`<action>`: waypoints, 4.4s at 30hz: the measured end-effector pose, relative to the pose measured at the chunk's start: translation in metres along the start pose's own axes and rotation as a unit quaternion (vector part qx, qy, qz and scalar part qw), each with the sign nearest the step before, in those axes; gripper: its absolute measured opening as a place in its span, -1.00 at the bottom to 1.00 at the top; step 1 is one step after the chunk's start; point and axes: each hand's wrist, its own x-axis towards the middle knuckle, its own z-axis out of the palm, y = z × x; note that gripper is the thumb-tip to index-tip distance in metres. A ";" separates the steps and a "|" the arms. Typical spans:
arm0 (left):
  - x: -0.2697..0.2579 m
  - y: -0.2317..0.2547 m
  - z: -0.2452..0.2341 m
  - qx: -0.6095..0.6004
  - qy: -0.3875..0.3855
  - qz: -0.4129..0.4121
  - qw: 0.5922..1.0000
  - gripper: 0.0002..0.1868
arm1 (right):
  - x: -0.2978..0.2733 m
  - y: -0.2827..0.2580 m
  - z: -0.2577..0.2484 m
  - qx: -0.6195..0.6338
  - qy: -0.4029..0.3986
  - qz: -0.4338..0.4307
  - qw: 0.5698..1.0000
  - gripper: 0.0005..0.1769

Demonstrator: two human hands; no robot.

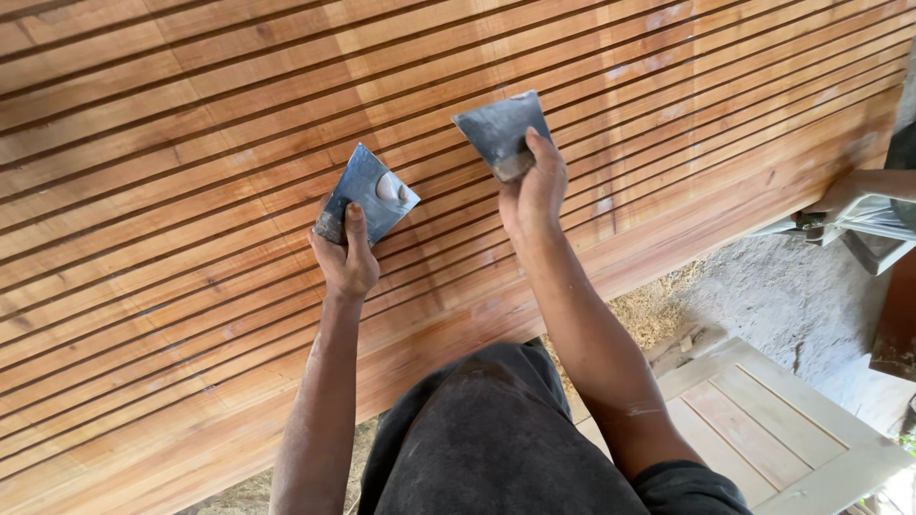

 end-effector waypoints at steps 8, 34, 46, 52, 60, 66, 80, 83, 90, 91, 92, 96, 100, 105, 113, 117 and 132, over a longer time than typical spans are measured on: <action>-0.002 -0.008 -0.001 -0.014 -0.003 -0.023 1.000 -0.49 | 0.008 -0.001 0.044 0.004 0.051 0.036 0.998 -0.70; -0.002 -0.007 0.000 -0.011 0.000 -0.003 1.000 -0.50 | 0.009 -0.073 0.011 0.008 0.046 -0.095 0.994 -0.41; 0.000 -0.007 0.002 -0.008 -0.001 0.013 1.000 -0.50 | 0.013 0.002 0.044 0.007 0.049 0.019 0.999 -0.75; 0.000 -0.008 -0.001 -0.005 0.001 -0.016 1.000 -0.55 | 0.031 -0.008 0.078 -0.030 0.112 0.076 0.990 -0.72; 0.000 -0.009 0.006 -0.100 0.008 -0.009 0.995 -0.63 | 0.044 -0.020 0.131 -0.030 0.217 0.129 0.967 -0.73; 0.001 -0.005 0.001 -0.012 -0.001 -0.039 0.999 -0.59 | 0.011 -0.011 0.023 0.156 -0.087 0.018 0.984 -0.39; 0.000 0.000 0.001 0.000 -0.006 -0.010 1.000 -0.57 | 0.006 -0.135 -0.050 -0.137 -0.309 -0.125 0.933 -0.48; -0.001 0.000 0.000 0.017 -0.003 0.001 1.000 -0.55 | -0.001 -0.152 -0.038 -0.404 -0.341 -0.172 0.831 -0.57; 0.002 0.003 0.002 0.002 -0.004 -0.016 1.000 -0.51 | -0.003 -0.161 0.006 -0.689 -0.401 -0.279 0.535 -0.61; 0.002 0.003 0.002 -0.005 -0.004 -0.014 1.000 -0.51 | -0.002 -0.161 0.010 -0.697 -0.401 -0.291 0.518 -0.62; 0.001 0.003 0.002 -0.011 -0.004 -0.011 1.000 -0.50 | 0.001 -0.160 0.013 -0.705 -0.402 -0.302 0.500 -0.62; 0.001 -0.002 0.001 -0.004 -0.006 0.003 1.000 -0.50 | 0.013 -0.159 0.025 -0.742 -0.397 -0.283 0.460 -0.60; -0.007 -0.015 -0.003 0.015 0.002 -0.002 1.000 -0.53 | 0.018 -0.160 0.030 -0.764 -0.377 -0.274 0.447 -0.62; -0.005 -0.020 0.003 -0.138 0.073 -0.079 0.985 -0.58 | 0.014 -0.174 0.038 -0.727 -0.368 -0.245 0.526 -0.59; 0.064 0.011 0.071 -0.321 0.101 -0.060 0.940 -0.55 | 0.030 -0.183 0.079 -0.698 -0.377 -0.328 0.512 -0.47; 0.144 0.013 0.102 -0.380 0.127 -0.013 0.916 -0.55 | 0.040 -0.173 0.109 -0.712 -0.365 -0.403 0.445 -0.55; 0.216 -0.010 0.131 -0.209 0.115 0.024 0.971 -0.56 | 0.044 -0.160 0.131 -0.665 -0.349 -0.290 0.593 -0.59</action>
